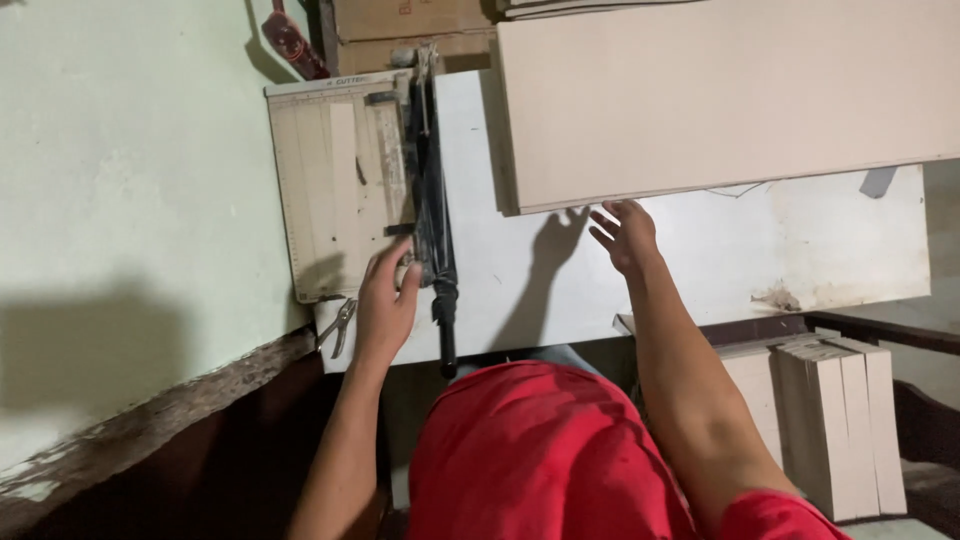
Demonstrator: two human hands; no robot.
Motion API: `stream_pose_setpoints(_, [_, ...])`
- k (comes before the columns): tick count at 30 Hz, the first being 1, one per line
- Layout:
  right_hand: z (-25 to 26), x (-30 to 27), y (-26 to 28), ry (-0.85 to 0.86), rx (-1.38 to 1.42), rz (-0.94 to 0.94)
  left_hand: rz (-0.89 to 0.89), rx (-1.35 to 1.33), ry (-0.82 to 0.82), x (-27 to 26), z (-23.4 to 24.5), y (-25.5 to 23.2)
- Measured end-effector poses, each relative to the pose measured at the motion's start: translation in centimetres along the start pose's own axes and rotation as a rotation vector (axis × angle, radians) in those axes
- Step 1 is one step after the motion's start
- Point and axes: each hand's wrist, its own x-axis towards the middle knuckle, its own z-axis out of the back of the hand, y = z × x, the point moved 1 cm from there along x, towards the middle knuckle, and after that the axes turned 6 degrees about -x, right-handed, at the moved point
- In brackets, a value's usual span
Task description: The person uses a manual paper cutter to slice large sheets of paper into smaller pieces. They align the paper against the guide, pull down the lever to cut, and then stack the cut pieces on a nearby table.
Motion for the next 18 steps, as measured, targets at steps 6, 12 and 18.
stream_pose_setpoints(6, [1.5, 5.6, 0.0, 0.017, 0.137, -0.098, -0.278, 0.088, 0.048, 8.6, -8.5, -1.8])
stream_pose_setpoints(12, [0.9, 3.9, 2.7, 0.091, 0.121, -0.142, 0.072, 0.155, 0.244, 19.3, -22.3, 7.2])
stream_pose_setpoints(18, [0.8, 2.8, 5.3, 0.077, 0.091, -0.2, 0.386, 0.103, 0.136, 20.7, -26.9, 7.8])
